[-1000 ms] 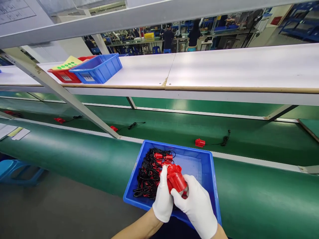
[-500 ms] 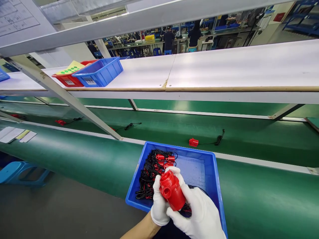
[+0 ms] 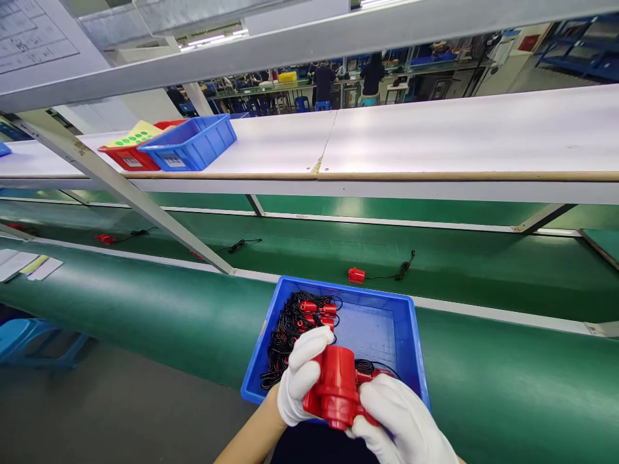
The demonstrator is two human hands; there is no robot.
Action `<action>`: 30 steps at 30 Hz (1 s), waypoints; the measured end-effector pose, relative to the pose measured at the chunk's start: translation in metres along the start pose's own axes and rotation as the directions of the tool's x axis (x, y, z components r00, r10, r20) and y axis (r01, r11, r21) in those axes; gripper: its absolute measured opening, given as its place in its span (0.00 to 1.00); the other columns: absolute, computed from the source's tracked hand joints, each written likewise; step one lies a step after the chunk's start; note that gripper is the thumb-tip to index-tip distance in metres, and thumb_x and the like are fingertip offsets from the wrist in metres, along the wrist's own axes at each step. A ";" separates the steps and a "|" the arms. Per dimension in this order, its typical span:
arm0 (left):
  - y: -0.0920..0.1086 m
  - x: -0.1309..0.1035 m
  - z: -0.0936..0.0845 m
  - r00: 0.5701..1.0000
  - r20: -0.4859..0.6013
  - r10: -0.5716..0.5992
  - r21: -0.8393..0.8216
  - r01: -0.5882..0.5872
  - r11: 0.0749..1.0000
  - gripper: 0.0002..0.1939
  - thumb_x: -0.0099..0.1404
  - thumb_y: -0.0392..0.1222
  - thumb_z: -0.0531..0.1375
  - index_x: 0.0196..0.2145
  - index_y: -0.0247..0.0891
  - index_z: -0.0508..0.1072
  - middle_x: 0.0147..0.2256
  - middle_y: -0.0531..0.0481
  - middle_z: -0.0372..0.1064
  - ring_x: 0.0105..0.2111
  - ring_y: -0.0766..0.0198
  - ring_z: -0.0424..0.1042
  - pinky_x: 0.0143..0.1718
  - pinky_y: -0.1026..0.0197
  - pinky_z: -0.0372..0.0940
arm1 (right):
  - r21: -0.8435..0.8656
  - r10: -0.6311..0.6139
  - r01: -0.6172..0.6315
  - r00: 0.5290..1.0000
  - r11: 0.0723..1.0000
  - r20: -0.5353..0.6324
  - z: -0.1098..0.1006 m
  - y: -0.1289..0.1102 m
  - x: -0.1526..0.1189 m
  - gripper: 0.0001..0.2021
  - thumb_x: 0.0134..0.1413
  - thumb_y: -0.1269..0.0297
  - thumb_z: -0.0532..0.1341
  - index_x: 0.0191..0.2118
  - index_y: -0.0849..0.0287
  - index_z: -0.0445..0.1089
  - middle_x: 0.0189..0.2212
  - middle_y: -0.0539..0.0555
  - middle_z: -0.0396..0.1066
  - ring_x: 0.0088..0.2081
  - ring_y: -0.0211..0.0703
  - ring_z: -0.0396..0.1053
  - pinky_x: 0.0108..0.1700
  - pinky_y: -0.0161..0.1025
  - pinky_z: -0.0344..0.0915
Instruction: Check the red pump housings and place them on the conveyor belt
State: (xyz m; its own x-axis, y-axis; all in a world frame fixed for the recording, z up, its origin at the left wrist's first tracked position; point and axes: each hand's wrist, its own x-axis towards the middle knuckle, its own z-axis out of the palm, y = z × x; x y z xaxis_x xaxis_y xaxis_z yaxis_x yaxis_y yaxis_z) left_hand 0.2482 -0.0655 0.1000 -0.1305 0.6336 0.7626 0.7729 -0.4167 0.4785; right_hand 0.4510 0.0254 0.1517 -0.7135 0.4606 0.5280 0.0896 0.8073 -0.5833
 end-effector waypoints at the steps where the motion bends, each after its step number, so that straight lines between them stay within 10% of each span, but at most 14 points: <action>1: -0.001 0.001 -0.003 1.000 -0.008 0.006 0.025 -0.006 1.000 0.35 0.70 0.48 0.53 0.67 0.55 0.38 0.59 0.42 0.58 0.58 0.52 0.64 0.58 0.41 0.65 | 0.047 -0.078 0.078 0.997 0.996 -0.002 -0.001 0.001 0.002 0.14 0.60 0.67 0.60 0.51 0.52 0.69 0.39 0.54 0.78 0.40 0.44 0.77 0.46 0.42 0.75; 4: -0.005 0.006 -0.008 0.994 -0.052 -0.094 0.072 0.097 0.993 0.41 0.67 0.45 0.58 0.69 0.45 0.39 0.63 0.37 0.55 0.62 0.48 0.60 0.61 0.39 0.62 | 0.191 -0.165 0.159 0.986 0.969 0.017 -0.006 0.001 0.009 0.12 0.60 0.68 0.60 0.48 0.50 0.71 0.36 0.53 0.77 0.35 0.42 0.75 0.41 0.42 0.75; 8: -0.016 0.011 -0.006 0.932 0.070 -0.355 0.072 0.350 0.934 0.45 0.62 0.48 0.65 0.69 0.39 0.47 0.65 0.33 0.53 0.64 0.45 0.56 0.63 0.37 0.57 | 0.424 0.155 -0.188 0.982 0.886 0.111 -0.010 -0.005 0.014 0.12 0.62 0.52 0.58 0.34 0.54 0.71 0.27 0.53 0.73 0.26 0.40 0.69 0.27 0.36 0.69; 11: -0.024 0.010 -0.006 0.787 0.303 -0.538 -0.058 0.578 0.814 0.20 0.68 0.45 0.58 0.57 0.42 0.69 0.59 0.40 0.65 0.60 0.51 0.63 0.61 0.43 0.58 | 0.619 0.586 -0.535 0.797 0.576 0.144 -0.011 -0.004 0.019 0.14 0.64 0.49 0.56 0.36 0.55 0.68 0.19 0.47 0.63 0.20 0.34 0.60 0.23 0.32 0.63; 15: -0.026 -0.003 -0.007 0.485 0.692 -0.535 -0.324 0.871 0.370 0.16 0.70 0.48 0.54 0.42 0.36 0.76 0.31 0.46 0.75 0.39 0.57 0.75 0.49 0.51 0.67 | 0.805 0.726 -0.592 0.570 0.039 0.384 -0.013 0.013 0.035 0.17 0.65 0.53 0.56 0.28 0.58 0.59 0.17 0.43 0.48 0.19 0.29 0.47 0.22 0.28 0.57; 19: -0.026 -0.024 -0.007 0.428 0.829 -0.359 -0.503 0.852 -0.144 0.28 0.68 0.60 0.53 0.39 0.29 0.76 0.21 0.48 0.70 0.30 0.56 0.75 0.46 0.48 0.68 | 0.850 0.714 -0.428 0.488 -0.305 0.502 -0.016 0.038 0.049 0.17 0.62 0.61 0.58 0.26 0.58 0.53 0.19 0.42 0.44 0.17 0.26 0.38 0.15 0.25 0.47; 22: -0.031 -0.036 -0.012 0.422 0.834 -0.355 -0.540 0.754 -0.374 0.38 0.69 0.67 0.43 0.41 0.26 0.75 0.23 0.43 0.72 0.29 0.53 0.76 0.50 0.40 0.65 | 0.879 0.766 -0.310 0.439 -0.361 0.469 -0.024 0.054 0.052 0.14 0.61 0.67 0.57 0.27 0.57 0.51 0.18 0.41 0.42 0.15 0.26 0.39 0.13 0.23 0.48; 30: -0.041 -0.042 -0.041 0.418 0.796 -0.438 -0.595 0.674 -0.438 0.32 0.71 0.59 0.47 0.46 0.24 0.74 0.27 0.41 0.75 0.36 0.49 0.78 0.50 0.42 0.65 | 0.982 0.855 -0.100 0.482 -0.161 0.189 -0.065 0.090 0.044 0.09 0.55 0.80 0.53 0.32 0.58 0.56 0.23 0.42 0.50 0.13 0.23 0.51 0.14 0.24 0.58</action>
State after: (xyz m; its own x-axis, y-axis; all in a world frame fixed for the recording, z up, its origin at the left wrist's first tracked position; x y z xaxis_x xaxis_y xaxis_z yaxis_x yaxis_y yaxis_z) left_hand 0.1966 -0.1017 0.0666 0.1015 0.9660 -0.2376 -0.7957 0.2222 0.5635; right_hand 0.4729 0.1430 0.1627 -0.3987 0.8431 -0.3608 -0.6258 -0.5377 -0.5651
